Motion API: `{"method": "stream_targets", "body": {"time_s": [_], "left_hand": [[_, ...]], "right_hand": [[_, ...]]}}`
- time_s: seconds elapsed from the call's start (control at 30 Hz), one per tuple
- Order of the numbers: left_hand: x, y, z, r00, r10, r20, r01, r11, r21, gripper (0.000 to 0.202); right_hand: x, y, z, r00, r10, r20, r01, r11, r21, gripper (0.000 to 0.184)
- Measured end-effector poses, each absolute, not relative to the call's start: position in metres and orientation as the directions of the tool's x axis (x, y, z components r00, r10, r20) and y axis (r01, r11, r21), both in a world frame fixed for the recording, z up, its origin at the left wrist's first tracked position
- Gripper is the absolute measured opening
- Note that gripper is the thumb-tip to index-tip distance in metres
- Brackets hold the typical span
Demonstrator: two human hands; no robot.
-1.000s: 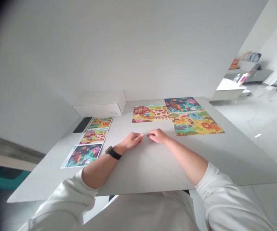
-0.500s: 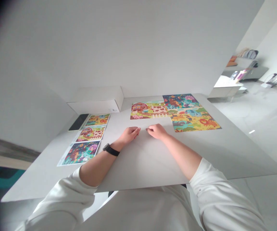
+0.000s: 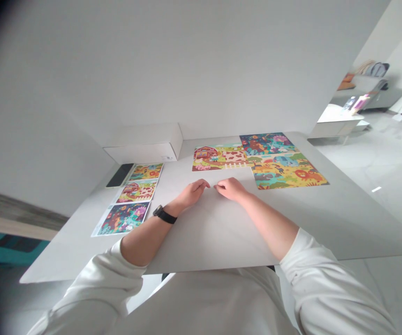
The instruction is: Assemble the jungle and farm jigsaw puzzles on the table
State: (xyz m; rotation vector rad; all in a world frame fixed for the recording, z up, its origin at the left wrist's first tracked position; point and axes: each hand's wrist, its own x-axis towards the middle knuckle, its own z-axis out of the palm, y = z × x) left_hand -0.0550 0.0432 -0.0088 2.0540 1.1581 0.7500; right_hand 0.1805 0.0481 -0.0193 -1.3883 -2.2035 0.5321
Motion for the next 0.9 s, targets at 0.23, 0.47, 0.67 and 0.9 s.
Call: {"method": "stream_targets", "body": {"time_s": [0.23,0.47,0.67,0.9], "left_hand": [[-0.058,0.057,0.005,0.364,0.93,0.038,0.639,-0.28,0.716,0.069],[-0.06,0.123,0.024,0.286,0.937,0.201,0.697,-0.347,0.628,0.05],[-0.043,0.204,0.016,0.274,0.912,0.306,0.793,-0.394,0.464,0.034],[-0.02,0.271,-0.009,0.319,0.919,0.232,0.888,-0.375,0.265,0.041]], "right_hand": [[0.194,0.063,-0.003,-0.447,0.893,-0.042,0.684,0.311,-0.66,0.029],[0.234,0.126,0.025,-0.392,0.917,0.075,0.762,0.369,-0.532,0.015],[0.26,0.195,0.019,-0.2,0.978,0.059,0.925,0.208,-0.318,0.027],[0.262,0.25,-0.004,-0.135,0.986,0.096,0.985,0.144,-0.098,0.04]]}}
